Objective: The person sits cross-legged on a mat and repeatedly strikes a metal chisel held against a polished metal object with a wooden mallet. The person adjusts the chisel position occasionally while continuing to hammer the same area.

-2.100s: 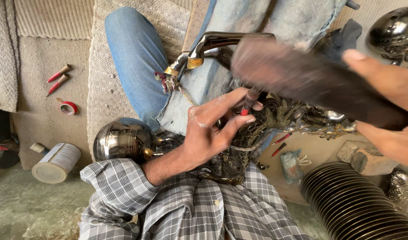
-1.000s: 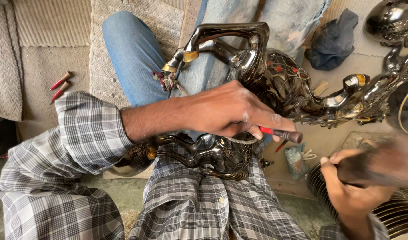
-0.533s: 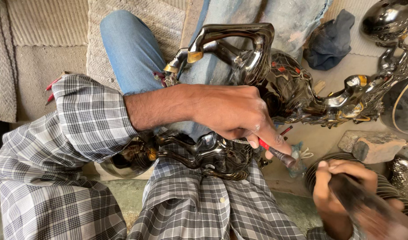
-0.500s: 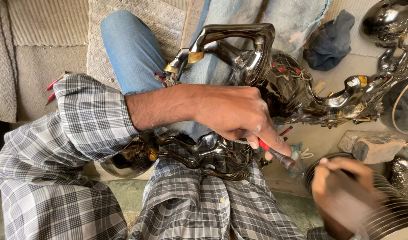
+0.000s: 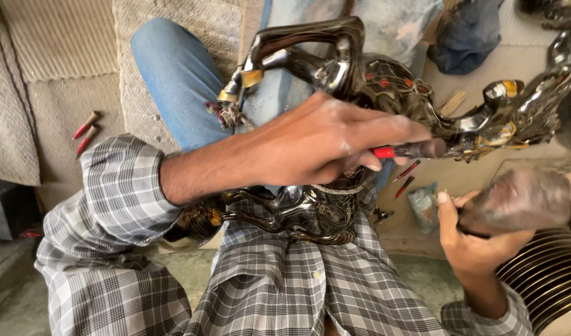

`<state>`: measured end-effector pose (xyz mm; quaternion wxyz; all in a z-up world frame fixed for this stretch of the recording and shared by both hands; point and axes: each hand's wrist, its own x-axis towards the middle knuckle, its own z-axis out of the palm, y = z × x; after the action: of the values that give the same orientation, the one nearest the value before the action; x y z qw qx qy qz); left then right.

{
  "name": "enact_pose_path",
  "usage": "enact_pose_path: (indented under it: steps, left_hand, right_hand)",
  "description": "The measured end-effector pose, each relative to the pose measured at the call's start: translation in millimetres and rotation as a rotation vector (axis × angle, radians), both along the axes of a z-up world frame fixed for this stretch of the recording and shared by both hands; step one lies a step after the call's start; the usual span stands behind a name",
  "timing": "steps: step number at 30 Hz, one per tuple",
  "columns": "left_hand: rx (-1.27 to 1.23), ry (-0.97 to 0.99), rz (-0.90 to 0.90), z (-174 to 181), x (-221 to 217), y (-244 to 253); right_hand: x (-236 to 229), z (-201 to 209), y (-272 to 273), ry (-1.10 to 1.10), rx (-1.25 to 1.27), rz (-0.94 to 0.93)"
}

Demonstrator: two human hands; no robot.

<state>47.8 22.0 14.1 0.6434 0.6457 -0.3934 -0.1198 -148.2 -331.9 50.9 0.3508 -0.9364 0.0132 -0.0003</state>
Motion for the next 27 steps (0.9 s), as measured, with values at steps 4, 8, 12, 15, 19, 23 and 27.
enact_pose_path:
  steps: [4, 8, 12, 15, 19, 23, 27]
  left_hand:
    - [0.158, 0.009, -0.08, 3, 3, 3]
    - [0.107, -0.075, -0.133, 1, 12, 3]
    - [0.026, -0.08, -0.133, 5, 16, 4]
    - [0.151, -0.127, -0.19, 5, 18, 4]
    - [0.129, -0.149, -0.217, 1, 19, 1]
    - [0.122, -0.145, -0.248, -1, 20, 0]
    - [0.052, -0.165, -0.222, -2, 18, 2]
  right_hand:
    - [13, 7, 2, -0.013, -0.144, 0.057]
    - [36, 18, 7, -0.124, -0.302, 0.215]
    - [48, 26, 7, -0.22, -0.431, 0.301]
    - [41, 32, 2, -0.19, -0.321, 0.197]
    - [27, 40, -3, -0.15, -0.243, 0.121]
    - [24, 45, -2, -0.13, -0.24, 0.122]
    - [40, 48, 4, -0.064, -0.3, 0.171]
